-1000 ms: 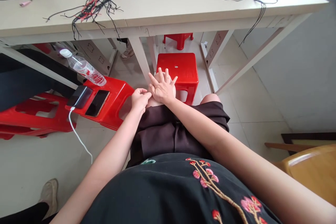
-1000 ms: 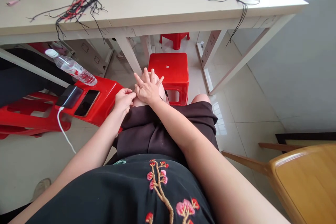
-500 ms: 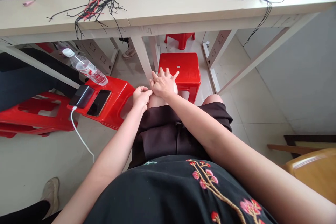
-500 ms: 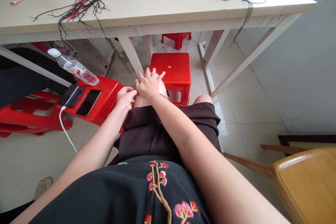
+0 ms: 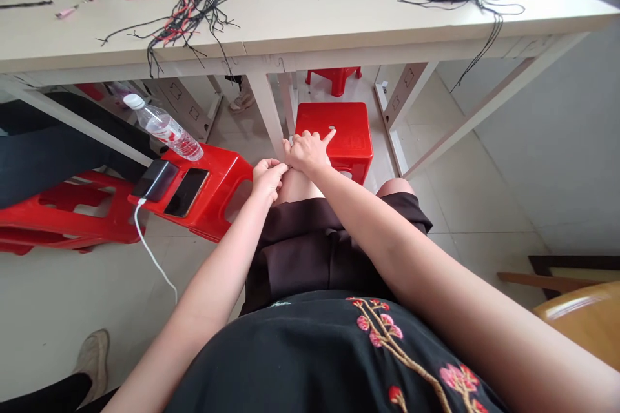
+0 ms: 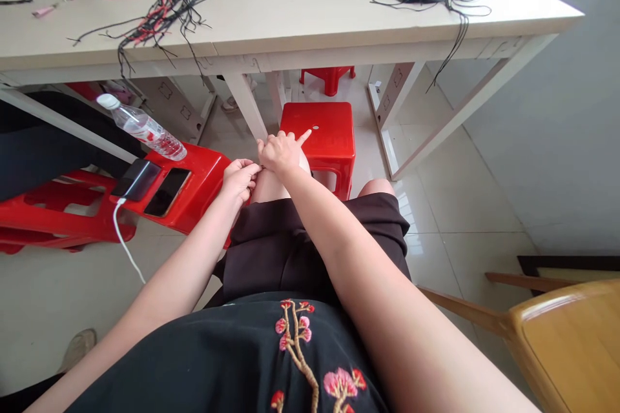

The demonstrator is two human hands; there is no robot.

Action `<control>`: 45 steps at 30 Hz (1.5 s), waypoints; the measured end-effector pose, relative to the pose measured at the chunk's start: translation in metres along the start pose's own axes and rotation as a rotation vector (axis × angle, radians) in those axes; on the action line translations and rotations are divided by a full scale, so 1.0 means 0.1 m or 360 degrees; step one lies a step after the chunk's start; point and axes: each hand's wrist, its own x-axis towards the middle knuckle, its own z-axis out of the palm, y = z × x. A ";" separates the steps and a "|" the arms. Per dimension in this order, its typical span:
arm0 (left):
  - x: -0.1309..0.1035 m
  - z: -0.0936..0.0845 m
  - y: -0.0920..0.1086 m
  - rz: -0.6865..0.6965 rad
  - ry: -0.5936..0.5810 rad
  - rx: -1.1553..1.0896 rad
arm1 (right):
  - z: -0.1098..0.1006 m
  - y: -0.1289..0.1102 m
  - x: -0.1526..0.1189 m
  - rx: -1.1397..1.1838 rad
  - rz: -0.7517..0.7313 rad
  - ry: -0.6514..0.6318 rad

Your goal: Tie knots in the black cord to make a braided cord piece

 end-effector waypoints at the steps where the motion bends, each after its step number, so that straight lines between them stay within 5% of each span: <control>1: 0.00 0.00 0.00 -0.0005 -0.0006 -0.0006 | -0.01 0.00 0.01 -0.0001 0.0002 -0.0005; 45: 0.09 -0.17 -0.01 0.0011 0.0019 0.0058 | 0.01 -0.23 0.08 0.0000 0.0026 0.0034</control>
